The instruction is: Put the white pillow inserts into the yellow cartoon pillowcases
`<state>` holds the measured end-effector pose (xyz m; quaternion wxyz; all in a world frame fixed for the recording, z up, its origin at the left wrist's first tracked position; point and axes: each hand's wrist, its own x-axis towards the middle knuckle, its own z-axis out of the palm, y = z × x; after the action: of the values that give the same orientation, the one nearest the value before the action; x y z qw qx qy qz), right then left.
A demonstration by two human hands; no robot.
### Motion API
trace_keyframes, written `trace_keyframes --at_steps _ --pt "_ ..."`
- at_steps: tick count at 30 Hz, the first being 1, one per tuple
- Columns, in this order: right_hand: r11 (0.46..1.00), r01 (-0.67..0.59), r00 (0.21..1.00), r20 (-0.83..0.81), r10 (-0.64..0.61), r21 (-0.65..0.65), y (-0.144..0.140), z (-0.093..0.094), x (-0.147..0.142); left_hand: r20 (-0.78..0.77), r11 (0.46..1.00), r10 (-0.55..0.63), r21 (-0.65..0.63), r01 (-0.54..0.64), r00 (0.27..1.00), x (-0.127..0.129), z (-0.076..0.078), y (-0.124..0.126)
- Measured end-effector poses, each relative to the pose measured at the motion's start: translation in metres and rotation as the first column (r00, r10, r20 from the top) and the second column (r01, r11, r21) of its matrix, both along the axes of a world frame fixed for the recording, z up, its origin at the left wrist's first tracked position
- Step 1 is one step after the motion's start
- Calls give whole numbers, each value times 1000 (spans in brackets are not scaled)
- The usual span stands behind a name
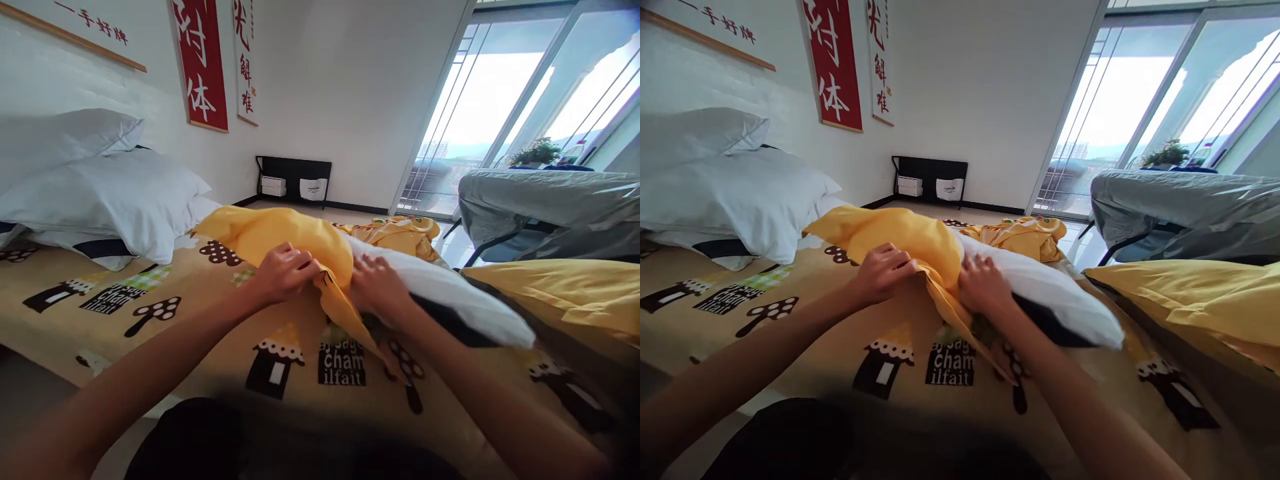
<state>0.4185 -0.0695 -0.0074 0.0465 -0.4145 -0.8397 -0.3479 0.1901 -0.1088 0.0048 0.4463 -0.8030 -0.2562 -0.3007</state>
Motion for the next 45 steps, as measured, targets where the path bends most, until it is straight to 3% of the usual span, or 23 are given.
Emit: trace_keyframes --at_steps 3,7,10,13,17,19,21,26,28,30,32,34,37,39,40,42,44,45 --pt "999 3 999 -39 -1 45 9 4 3 -32 996 -86 -23 85 996 1 -2 -10" --pt "985 -172 985 -22 172 11 -17 -34 6 -27 983 -141 -125 137 990 -5 -20 -17" --pt "965 -243 945 -248 213 -98 -48 -52 12 -14 972 -134 -198 128 991 -12 -36 -26" --pt "933 -253 862 -498 98 -255 -62 -42 11 -59 953 -172 -262 151 983 -13 -45 -40" --pt "875 -258 888 -458 47 -410 -57 -22 -15 -274 925 -190 -372 78 943 -2 -48 -60" --pt "817 -314 900 -426 94 -483 -54 -18 -28 -346 903 -182 -428 18 920 0 -45 -69" --pt "740 -416 856 -502 124 -528 -52 -17 -34 -343 870 -201 -493 6 918 -4 -37 -75" --pt "492 -659 682 -728 71 -569 -52 -17 -23 -74 803 -44 -596 -9 996 -19 1 -61" --pt "394 -678 679 -734 12 -620 -51 -18 -20 -101 693 -34 -720 -49 994 -18 11 -45" --pt "354 -670 678 -732 -69 -653 -49 -20 -19 -174 535 -71 -838 -110 982 -12 15 -29" --pt "357 -668 638 -749 -179 -653 -46 -21 -20 -224 421 -68 -890 -176 972 -4 16 -18" --pt "362 -683 558 -773 -301 -634 -44 -21 -21 -275 354 -50 -904 -241 960 3 18 -11" --pt "359 -710 461 -785 -414 -606 -46 -17 -22 -344 284 -9 -901 -327 939 8 26 -1" --pt "388 -703 457 -796 -397 -597 -50 -10 -21 -310 284 37 -908 -307 950 7 35 10" --pt "438 -678 480 -806 -345 -591 -52 -7 -19 -252 299 44 -920 -253 967 6 40 15" --pt "629 -568 585 -798 -144 -530 -52 -1 -10 -74 309 19 -948 -76 997 0 48 25" --pt "823 -425 741 -667 77 -378 -47 1 5 100 221 -17 -970 101 995 -9 53 32" --pt "877 -367 811 -569 137 -311 -42 0 13 158 144 -18 -977 159 987 -14 54 34"
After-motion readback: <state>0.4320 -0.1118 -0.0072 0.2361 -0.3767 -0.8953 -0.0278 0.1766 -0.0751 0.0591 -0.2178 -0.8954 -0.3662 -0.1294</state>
